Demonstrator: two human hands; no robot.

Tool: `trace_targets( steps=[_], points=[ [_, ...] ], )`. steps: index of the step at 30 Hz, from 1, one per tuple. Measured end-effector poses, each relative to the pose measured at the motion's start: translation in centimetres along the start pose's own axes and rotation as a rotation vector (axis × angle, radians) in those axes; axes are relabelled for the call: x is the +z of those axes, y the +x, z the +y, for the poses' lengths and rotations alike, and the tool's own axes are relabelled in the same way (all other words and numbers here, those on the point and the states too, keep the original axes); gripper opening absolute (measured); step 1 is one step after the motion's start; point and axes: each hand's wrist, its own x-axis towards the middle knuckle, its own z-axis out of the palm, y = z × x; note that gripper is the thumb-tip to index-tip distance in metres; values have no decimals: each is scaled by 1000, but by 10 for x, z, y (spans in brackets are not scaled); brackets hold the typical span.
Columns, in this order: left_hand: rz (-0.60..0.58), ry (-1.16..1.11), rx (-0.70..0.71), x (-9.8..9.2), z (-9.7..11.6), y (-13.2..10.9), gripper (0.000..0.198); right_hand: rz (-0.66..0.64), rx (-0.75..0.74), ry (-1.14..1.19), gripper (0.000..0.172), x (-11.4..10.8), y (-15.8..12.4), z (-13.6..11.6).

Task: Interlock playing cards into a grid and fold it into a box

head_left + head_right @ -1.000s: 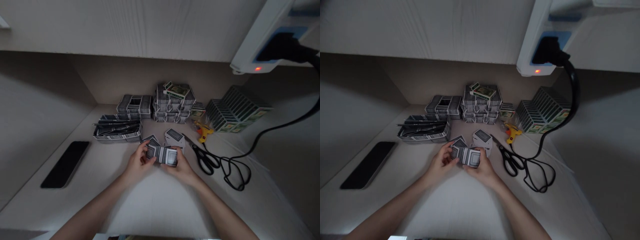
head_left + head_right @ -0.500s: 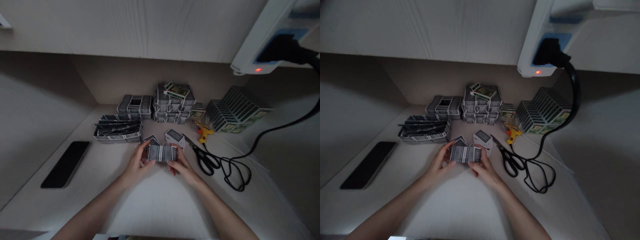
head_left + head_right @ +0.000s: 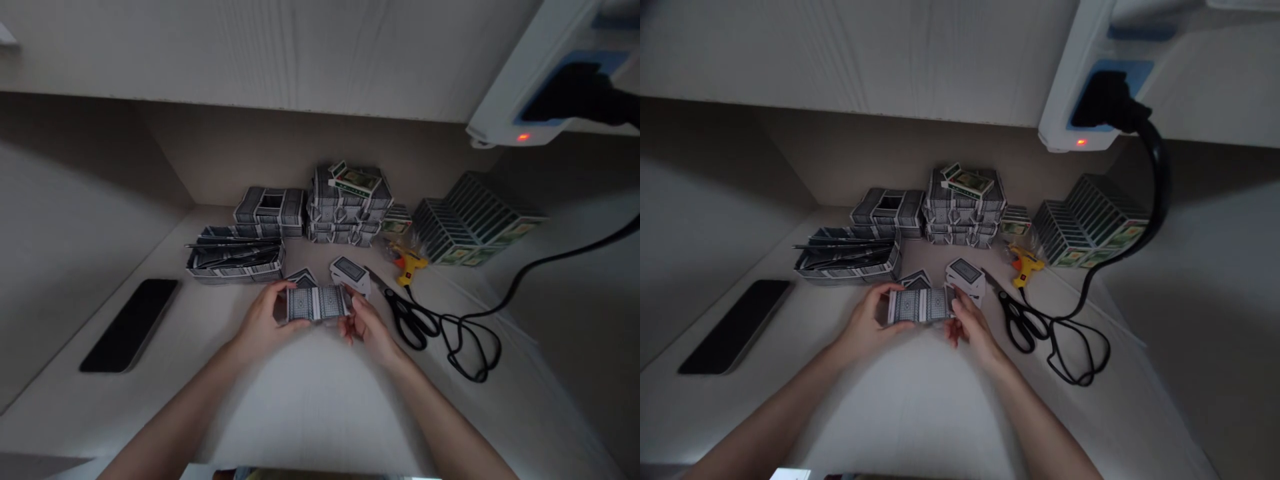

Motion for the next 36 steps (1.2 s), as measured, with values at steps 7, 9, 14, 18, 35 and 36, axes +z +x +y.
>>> trace_targets(
  steps=[7, 9, 14, 18, 35, 36],
  points=[
    [259, -31, 24, -29, -25, 13, 59, 22, -39, -68, 47, 1, -1, -4],
    [365, -66, 81, -32, -27, 16, 57, 34, -35, -87, 43, 1, -1, -4],
    [754, -109, 51, -41, -27, 24, 62, 39, -18, -132, 41, 3, 0, -5],
    [865, -250, -43, -51, -37, 28, 72, 42, -11, -154, 42, 3, 1, -4],
    [952, -171, -110, -44, -27, 21, 42, 394, -340, -645, 25, -11, 7, 4],
    [949, -146, -95, -40, -26, 19, 38, 408, -386, -740, 24, -14, 7, 4]
  ],
)
